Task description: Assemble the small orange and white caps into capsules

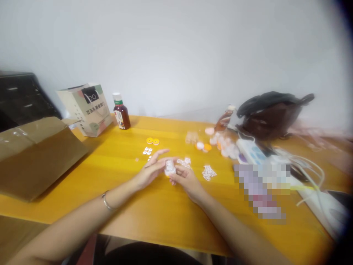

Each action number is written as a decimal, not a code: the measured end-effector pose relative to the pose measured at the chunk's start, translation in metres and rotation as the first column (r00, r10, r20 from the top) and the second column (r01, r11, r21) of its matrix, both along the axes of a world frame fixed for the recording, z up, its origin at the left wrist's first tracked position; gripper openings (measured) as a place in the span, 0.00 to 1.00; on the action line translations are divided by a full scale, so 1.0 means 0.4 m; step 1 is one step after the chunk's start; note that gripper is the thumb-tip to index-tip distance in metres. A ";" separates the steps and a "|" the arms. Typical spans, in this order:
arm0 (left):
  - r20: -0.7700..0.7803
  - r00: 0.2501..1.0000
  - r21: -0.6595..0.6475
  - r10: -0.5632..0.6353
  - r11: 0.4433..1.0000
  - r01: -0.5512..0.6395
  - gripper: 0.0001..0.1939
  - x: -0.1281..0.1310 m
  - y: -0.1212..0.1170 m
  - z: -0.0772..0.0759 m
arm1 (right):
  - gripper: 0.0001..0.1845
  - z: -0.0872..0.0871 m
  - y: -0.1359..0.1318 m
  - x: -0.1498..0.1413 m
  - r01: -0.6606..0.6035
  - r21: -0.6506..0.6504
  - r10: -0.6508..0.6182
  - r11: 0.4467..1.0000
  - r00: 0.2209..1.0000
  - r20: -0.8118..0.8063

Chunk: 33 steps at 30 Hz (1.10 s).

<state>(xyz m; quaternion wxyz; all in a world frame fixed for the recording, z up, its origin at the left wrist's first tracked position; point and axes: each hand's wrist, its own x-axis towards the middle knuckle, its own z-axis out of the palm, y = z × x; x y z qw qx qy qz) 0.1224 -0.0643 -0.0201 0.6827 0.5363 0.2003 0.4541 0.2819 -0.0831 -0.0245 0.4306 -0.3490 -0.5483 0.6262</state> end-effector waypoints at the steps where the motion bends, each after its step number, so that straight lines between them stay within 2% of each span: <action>1: -0.007 0.999 0.009 0.039 0.999 -0.039 0.22 -0.001 0.000 -0.001 | 0.09 0.000 0.000 0.000 0.002 0.002 -0.002 1.000 1.000 -0.001; 3: -0.029 0.990 0.053 0.137 0.989 -0.136 0.24 -0.002 0.002 -0.004 | 0.08 0.001 -0.001 -0.001 -0.003 0.004 0.003 1.000 1.000 -0.006; 4: -0.037 0.988 0.064 0.148 0.987 -0.145 0.25 -0.003 0.003 -0.006 | 0.08 0.002 -0.002 -0.002 -0.006 0.004 0.006 1.000 1.000 -0.010; 8: -0.003 1.000 0.010 0.012 1.000 -0.012 0.27 -0.006 0.007 -0.006 | 0.10 0.006 -0.002 -0.004 -0.002 0.012 0.003 1.000 1.000 -0.021; 13: -0.071 0.984 0.103 0.166 0.982 -0.158 0.26 0.001 0.006 -0.003 | 0.09 0.004 -0.001 -0.003 0.000 0.016 0.000 1.000 1.000 0.002; 17: -0.065 0.993 0.096 0.099 0.991 -0.092 0.22 0.000 0.001 0.004 | 0.07 0.001 -0.004 -0.002 0.000 0.030 -0.001 1.000 1.000 0.026; 26: -0.024 0.999 0.048 -0.029 0.998 0.030 0.22 -0.008 -0.009 0.023 | 0.08 0.014 -0.021 -0.006 -0.003 0.033 0.002 0.999 1.000 0.028; 29: -0.021 1.000 0.046 -0.023 0.999 0.024 0.22 -0.007 -0.009 0.024 | 0.09 0.010 -0.019 -0.007 0.005 0.028 -0.006 1.000 1.000 0.018; 33: 0.000 0.997 0.047 0.078 0.996 -0.078 0.23 0.000 -0.009 0.023 | 0.12 0.002 -0.010 -0.005 -0.003 -0.031 0.001 1.000 0.999 -0.042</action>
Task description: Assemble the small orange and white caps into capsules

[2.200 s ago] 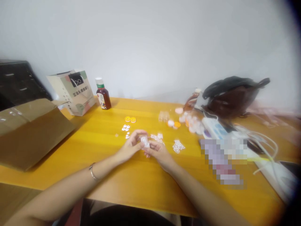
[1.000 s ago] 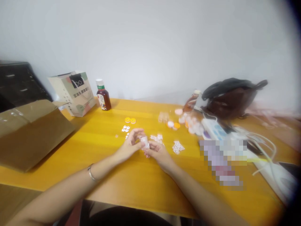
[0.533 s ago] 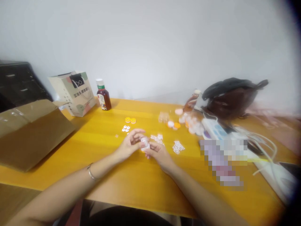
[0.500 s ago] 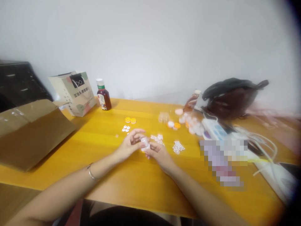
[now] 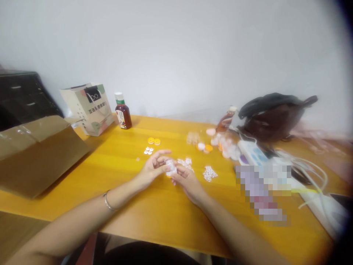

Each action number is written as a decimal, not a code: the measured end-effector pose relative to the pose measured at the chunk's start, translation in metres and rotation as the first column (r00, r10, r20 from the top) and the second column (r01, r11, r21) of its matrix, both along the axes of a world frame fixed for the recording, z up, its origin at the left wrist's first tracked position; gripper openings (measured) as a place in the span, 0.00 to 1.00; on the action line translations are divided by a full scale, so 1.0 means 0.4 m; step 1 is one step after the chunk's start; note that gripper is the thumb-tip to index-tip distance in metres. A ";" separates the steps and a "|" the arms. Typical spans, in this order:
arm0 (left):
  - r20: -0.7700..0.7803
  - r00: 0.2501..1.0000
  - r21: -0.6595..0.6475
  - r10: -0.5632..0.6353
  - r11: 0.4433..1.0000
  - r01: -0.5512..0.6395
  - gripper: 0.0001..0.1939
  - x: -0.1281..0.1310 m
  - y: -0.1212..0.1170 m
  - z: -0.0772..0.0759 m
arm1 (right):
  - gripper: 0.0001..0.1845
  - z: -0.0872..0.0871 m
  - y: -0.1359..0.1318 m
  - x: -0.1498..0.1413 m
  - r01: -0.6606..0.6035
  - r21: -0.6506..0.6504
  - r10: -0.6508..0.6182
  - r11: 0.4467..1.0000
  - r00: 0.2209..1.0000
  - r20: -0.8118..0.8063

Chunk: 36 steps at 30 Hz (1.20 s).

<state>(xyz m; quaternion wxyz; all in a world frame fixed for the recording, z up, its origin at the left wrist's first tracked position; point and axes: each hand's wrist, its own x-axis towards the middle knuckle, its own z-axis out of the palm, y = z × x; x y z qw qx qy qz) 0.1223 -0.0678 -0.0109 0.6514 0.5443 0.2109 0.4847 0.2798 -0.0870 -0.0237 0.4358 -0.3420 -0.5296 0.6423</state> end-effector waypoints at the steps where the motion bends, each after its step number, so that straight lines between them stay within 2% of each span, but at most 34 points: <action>1: 0.001 1.000 0.005 0.031 0.999 -0.031 0.23 0.001 0.000 0.000 | 0.13 -0.002 0.001 0.001 -0.022 -0.030 0.021 0.999 0.999 -0.029; 4: -0.026 0.995 0.030 0.092 0.995 -0.091 0.24 0.000 0.004 0.000 | 0.16 -0.006 0.003 0.002 -0.067 -0.083 0.058 0.994 0.993 -0.102; 7: -0.155 0.983 0.098 0.099 0.992 -0.084 0.24 -0.008 0.014 0.000 | 0.17 -0.009 0.005 0.002 -0.022 -0.022 0.020 1.000 0.996 -0.087; 10: -0.331 0.938 0.168 0.100 0.985 -0.045 0.17 -0.016 0.021 0.005 | 0.18 -0.015 0.009 0.004 -0.005 0.059 0.006 0.998 1.000 -0.024; 12: -0.380 0.923 0.171 0.063 0.985 0.003 0.12 -0.016 0.018 0.013 | 0.18 -0.019 0.009 0.003 -0.004 0.068 0.005 0.998 1.000 -0.012; 14: -0.393 0.919 0.175 0.035 0.984 0.038 0.10 -0.012 0.011 0.022 | 0.18 -0.023 0.006 0.000 -0.003 0.048 0.004 0.999 0.999 -0.040; 19: -0.381 0.920 0.264 0.091 0.964 0.014 0.10 -0.005 0.001 0.025 | 0.18 -0.025 -0.006 -0.013 -0.025 -0.061 0.012 0.998 0.978 -0.209; 24: -0.350 0.933 0.215 0.085 0.977 -0.009 0.16 -0.009 0.011 0.000 | 0.17 -0.016 -0.013 -0.019 -0.093 -0.220 0.010 0.971 0.936 -0.352; 27: -0.333 0.936 0.196 0.111 0.979 -0.047 0.18 -0.008 0.011 -0.006 | 0.16 -0.014 -0.013 -0.016 -0.104 -0.252 0.003 0.962 0.929 -0.371; 32: -0.336 0.893 0.313 0.298 0.930 -0.193 0.14 0.001 -0.004 0.005 | 0.16 -0.011 -0.013 -0.012 -0.036 -0.145 -0.004 0.989 0.964 -0.266; 36: -0.361 0.839 0.400 0.407 0.880 -0.255 0.12 0.006 -0.010 0.010 | 0.16 -0.010 -0.011 -0.018 0.035 -0.021 -0.038 0.999 0.981 -0.192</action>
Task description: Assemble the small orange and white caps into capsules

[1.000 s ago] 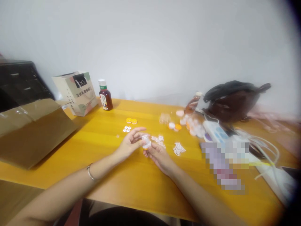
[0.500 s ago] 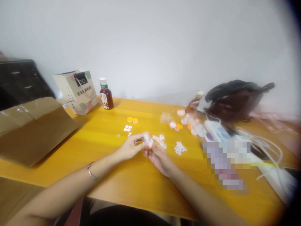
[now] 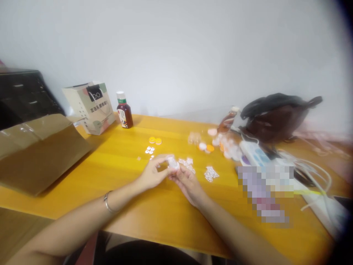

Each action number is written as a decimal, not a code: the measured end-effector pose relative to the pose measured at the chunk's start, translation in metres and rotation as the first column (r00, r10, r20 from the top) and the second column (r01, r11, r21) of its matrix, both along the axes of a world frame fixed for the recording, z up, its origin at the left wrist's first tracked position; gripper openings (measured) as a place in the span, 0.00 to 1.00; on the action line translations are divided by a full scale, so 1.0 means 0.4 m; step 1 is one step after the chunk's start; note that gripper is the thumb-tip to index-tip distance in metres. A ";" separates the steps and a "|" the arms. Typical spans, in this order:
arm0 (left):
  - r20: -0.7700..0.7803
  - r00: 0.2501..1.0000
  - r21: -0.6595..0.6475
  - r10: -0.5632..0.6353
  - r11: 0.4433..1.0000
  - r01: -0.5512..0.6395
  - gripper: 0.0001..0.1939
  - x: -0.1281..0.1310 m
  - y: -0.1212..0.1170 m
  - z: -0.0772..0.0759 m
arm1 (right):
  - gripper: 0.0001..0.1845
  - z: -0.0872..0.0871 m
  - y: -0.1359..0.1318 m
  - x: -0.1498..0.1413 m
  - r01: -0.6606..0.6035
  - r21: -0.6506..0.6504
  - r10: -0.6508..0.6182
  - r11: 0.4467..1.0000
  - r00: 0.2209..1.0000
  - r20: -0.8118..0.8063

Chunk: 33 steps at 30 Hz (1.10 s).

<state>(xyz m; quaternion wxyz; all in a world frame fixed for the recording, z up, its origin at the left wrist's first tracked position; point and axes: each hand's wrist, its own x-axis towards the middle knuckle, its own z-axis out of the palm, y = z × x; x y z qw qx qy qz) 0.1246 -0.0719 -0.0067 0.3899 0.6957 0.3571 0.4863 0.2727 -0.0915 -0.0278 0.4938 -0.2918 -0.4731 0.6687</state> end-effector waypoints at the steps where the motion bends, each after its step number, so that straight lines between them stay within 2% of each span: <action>1: -0.015 1.000 0.011 0.017 1.000 -0.017 0.13 0.000 0.001 -0.001 | 0.15 -0.001 0.001 -0.001 0.017 0.018 -0.018 1.000 1.000 0.013; 4: -0.060 0.997 0.048 0.041 0.998 -0.038 0.14 -0.003 0.008 -0.011 | 0.15 -0.002 0.005 0.002 0.033 0.040 -0.035 0.999 0.998 0.045; 8: -0.113 0.993 0.116 0.031 0.993 -0.017 0.14 -0.013 0.021 -0.024 | 0.14 0.015 0.010 0.017 -0.014 0.022 0.011 1.000 0.991 0.132; 10: -0.179 0.983 0.154 0.033 0.988 -0.005 0.14 -0.018 0.024 -0.028 | 0.15 0.024 0.012 0.023 0.030 0.037 -0.036 0.999 0.980 0.195; 13: -0.327 0.942 0.244 0.077 0.970 0.006 0.14 -0.023 0.021 -0.031 | 0.18 0.023 0.013 0.025 0.115 0.139 -0.152 0.984 0.944 0.293; 16: -0.476 0.873 0.317 0.108 0.947 0.056 0.13 -0.020 0.016 -0.036 | 0.19 0.006 0.014 0.024 0.093 0.287 -0.212 0.954 0.883 0.419; 18: -0.536 0.838 0.322 0.102 0.942 0.092 0.12 -0.016 0.012 -0.039 | 0.16 -0.003 0.016 0.025 0.070 0.344 -0.243 0.936 0.837 0.491; 21: -0.546 0.836 0.279 0.063 0.954 0.110 0.16 -0.010 0.005 -0.044 | 0.11 -0.001 0.026 0.035 0.071 0.357 -0.271 0.931 0.791 0.549; 23: -0.516 0.855 0.255 0.049 0.962 0.099 0.21 -0.010 0.001 -0.047 | 0.11 0.011 0.037 0.047 0.130 0.349 -0.312 0.928 0.783 0.538; 25: -0.482 0.875 0.244 0.044 0.966 0.086 0.25 -0.013 -0.002 -0.052 | 0.13 0.027 0.053 0.065 0.248 0.345 -0.396 0.905 0.785 0.477; 27: -0.460 0.887 0.240 0.033 0.967 0.088 0.24 -0.016 -0.003 -0.057 | 0.16 0.043 0.071 0.090 0.403 0.349 -0.522 0.846 0.757 0.393; 29: -0.450 0.893 0.243 0.020 0.965 0.101 0.23 -0.018 -0.003 -0.062 | 0.18 0.056 0.092 0.121 0.531 0.370 -0.642 0.762 0.693 0.329; 31: -0.440 0.898 0.267 0.023 0.958 0.107 0.22 -0.020 -0.001 -0.065 | 0.18 0.067 0.113 0.159 0.598 0.442 -0.740 0.669 0.588 0.325; 33: -0.448 0.894 0.291 0.024 0.949 0.121 0.19 -0.021 0.001 -0.067 | 0.17 0.075 0.136 0.203 0.632 0.551 -0.838 0.544 0.434 0.330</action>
